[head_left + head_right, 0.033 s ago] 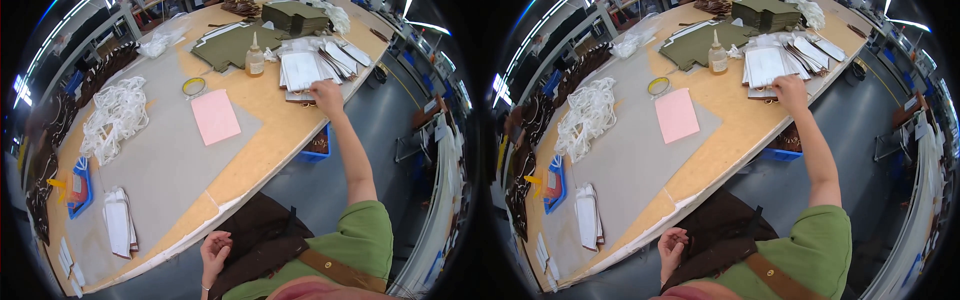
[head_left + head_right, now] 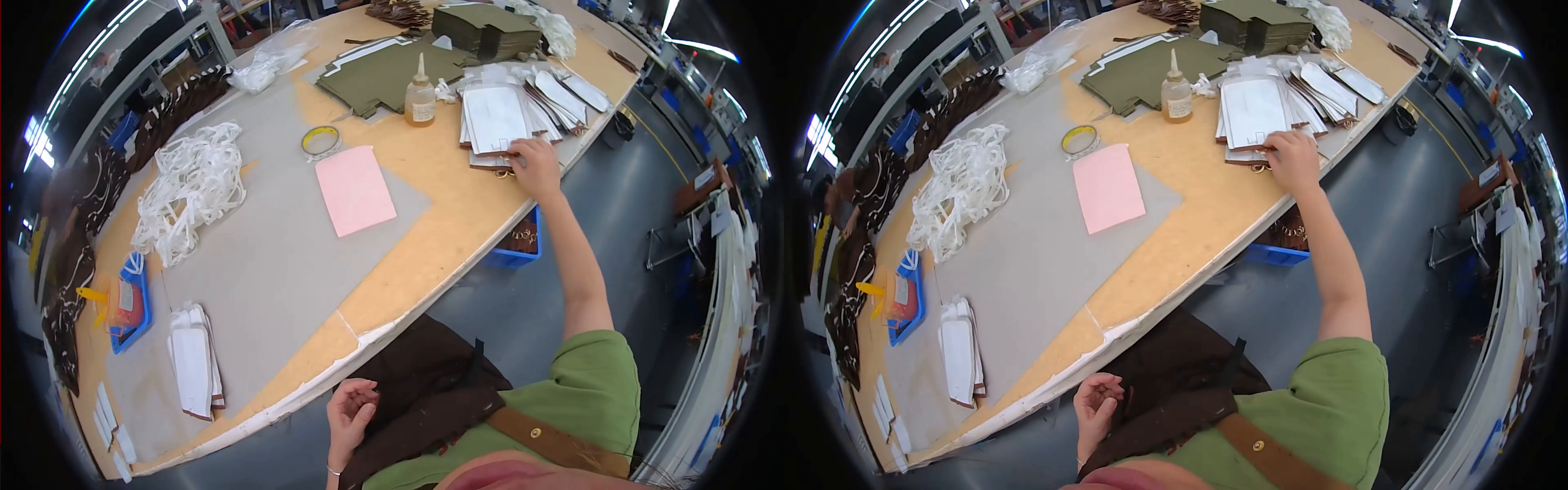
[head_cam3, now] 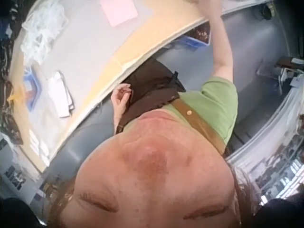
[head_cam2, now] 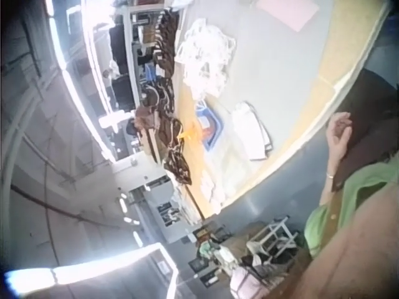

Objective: The worker is assembling leather pouches by applying double-sided adhesive tape and aligning structural components.

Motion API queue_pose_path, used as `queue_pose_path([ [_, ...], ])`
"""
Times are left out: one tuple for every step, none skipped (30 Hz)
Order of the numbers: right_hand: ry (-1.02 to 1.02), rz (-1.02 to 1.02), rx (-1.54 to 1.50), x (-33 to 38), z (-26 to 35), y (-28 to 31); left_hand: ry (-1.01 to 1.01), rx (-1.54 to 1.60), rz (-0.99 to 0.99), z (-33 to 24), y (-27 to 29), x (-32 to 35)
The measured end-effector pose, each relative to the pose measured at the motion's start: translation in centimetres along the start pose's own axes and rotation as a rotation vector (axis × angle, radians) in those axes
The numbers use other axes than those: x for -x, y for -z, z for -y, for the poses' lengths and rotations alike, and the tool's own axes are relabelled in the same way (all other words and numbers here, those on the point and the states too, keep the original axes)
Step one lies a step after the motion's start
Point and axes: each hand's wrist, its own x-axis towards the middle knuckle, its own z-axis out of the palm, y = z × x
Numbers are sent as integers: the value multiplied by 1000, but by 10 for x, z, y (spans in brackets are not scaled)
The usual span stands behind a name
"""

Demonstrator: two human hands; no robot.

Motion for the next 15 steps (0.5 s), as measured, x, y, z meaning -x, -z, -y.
queue_pose_path([
  [-24, -93, 37, 6, 14, -9, 13, -53, -22, -2, 4, 2],
  [-44, -199, 48, 7, 32, -13, 12, -120, -62, -10, 4, 14],
  [-13, -200, -1, 2, 46, -13, -7, -128, -66, -19, 4, 18],
  [-16, -167, -24, 1, 57, -11, 18, -97, -50, -26, 6, 17],
  [-15, -131, -42, 0, 67, -12, 42, -61, -33, -29, 9, 12],
  [23, -107, -78, -1, 78, -13, 41, -95, 2, -34, 13, 7],
  [62, -59, -153, -1, 88, -13, 23, -130, 52, -37, 16, -1],
  [100, -11, -239, -2, 103, -14, -18, -171, 79, -43, 19, -6],
  [143, 11, -296, -2, 122, -20, -87, -270, 90, -51, 23, -9],
  [200, 62, -379, -1, 140, -25, -152, -383, 95, -62, 24, -17],
  [256, 114, -463, 0, 158, -29, -199, -474, 90, -72, 26, -21],
  [298, 137, -513, 1, 178, -30, -213, -561, 58, -81, 27, -23],
  [372, 205, -567, 2, 197, -28, -238, -672, 23, -89, 29, -28],
  [444, 270, -608, 2, 214, -27, -262, -778, 0, -96, 32, -37],
  [477, 284, -641, 2, 232, -27, -283, -893, -33, -106, 35, -42],
])
